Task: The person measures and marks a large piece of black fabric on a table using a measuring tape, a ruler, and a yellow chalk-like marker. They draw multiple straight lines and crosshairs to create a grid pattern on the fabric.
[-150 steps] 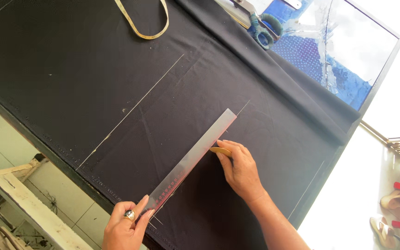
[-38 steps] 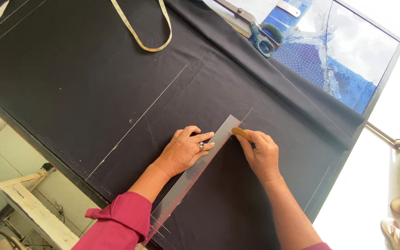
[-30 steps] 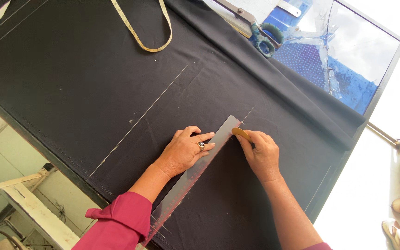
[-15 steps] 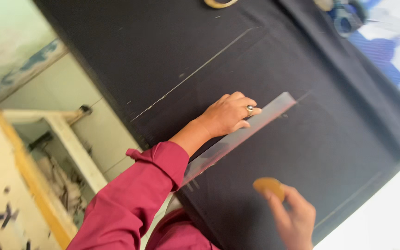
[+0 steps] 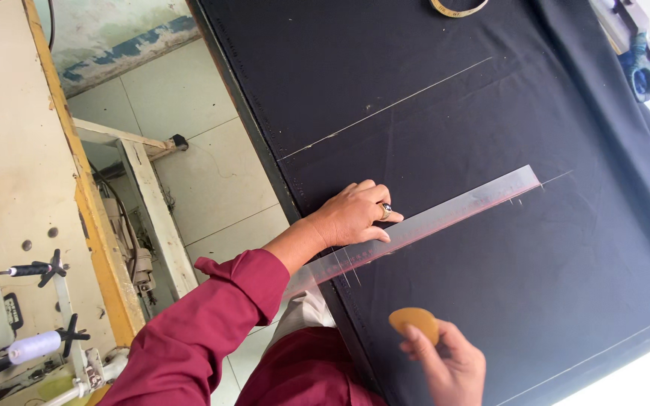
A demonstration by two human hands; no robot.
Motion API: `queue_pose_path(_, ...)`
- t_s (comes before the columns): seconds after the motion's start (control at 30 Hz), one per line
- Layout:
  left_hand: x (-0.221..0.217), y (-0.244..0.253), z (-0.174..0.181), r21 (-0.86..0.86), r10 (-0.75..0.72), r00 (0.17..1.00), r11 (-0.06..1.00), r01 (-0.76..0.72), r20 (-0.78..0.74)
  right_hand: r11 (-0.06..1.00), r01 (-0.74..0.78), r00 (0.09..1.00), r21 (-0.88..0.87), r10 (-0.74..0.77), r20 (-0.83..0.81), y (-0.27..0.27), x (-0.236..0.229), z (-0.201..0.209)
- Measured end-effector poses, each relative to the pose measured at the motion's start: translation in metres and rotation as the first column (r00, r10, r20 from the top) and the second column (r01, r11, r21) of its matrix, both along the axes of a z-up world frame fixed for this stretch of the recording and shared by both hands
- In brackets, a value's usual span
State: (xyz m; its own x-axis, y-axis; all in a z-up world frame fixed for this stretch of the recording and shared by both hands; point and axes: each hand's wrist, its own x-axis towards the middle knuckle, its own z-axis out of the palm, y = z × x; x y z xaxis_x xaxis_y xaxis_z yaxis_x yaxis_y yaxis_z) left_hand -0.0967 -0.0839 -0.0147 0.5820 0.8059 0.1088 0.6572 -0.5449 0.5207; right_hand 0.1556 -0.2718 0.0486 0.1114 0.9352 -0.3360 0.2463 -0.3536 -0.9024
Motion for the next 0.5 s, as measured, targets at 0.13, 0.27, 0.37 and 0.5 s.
queue_pose_path(0.13, -0.001, -0.001, 0.013, -0.080, -0.003, 1.000, 0.997, 0.003, 0.000, 0.996, 0.065, 0.981, -0.065, -0.052, 0.186, 0.033, 0.008, 0.023)
queue_pose_path(0.27, 0.000, 0.000, 0.029, -0.014, -0.102, 0.995, 0.995, 0.102, -0.006, 0.989, 0.145, 0.884, -0.039, -0.111, 0.455, 0.087, 0.018, 0.026)
queue_pose_path(0.37, -0.001, -0.002, 0.030, -0.068, -0.081, 0.997, 0.994, 0.081, -0.004, 0.987, 0.093, 0.843, 0.128, -0.146, 0.517, 0.119, 0.029, 0.005)
queue_pose_path(0.5, -0.001, -0.006, 0.020, 0.037, -0.016, 0.998, 0.999, 0.018, -0.067, 0.898, -0.020, 0.907, 0.439, -0.169, 0.387, 0.142, 0.030, -0.017)
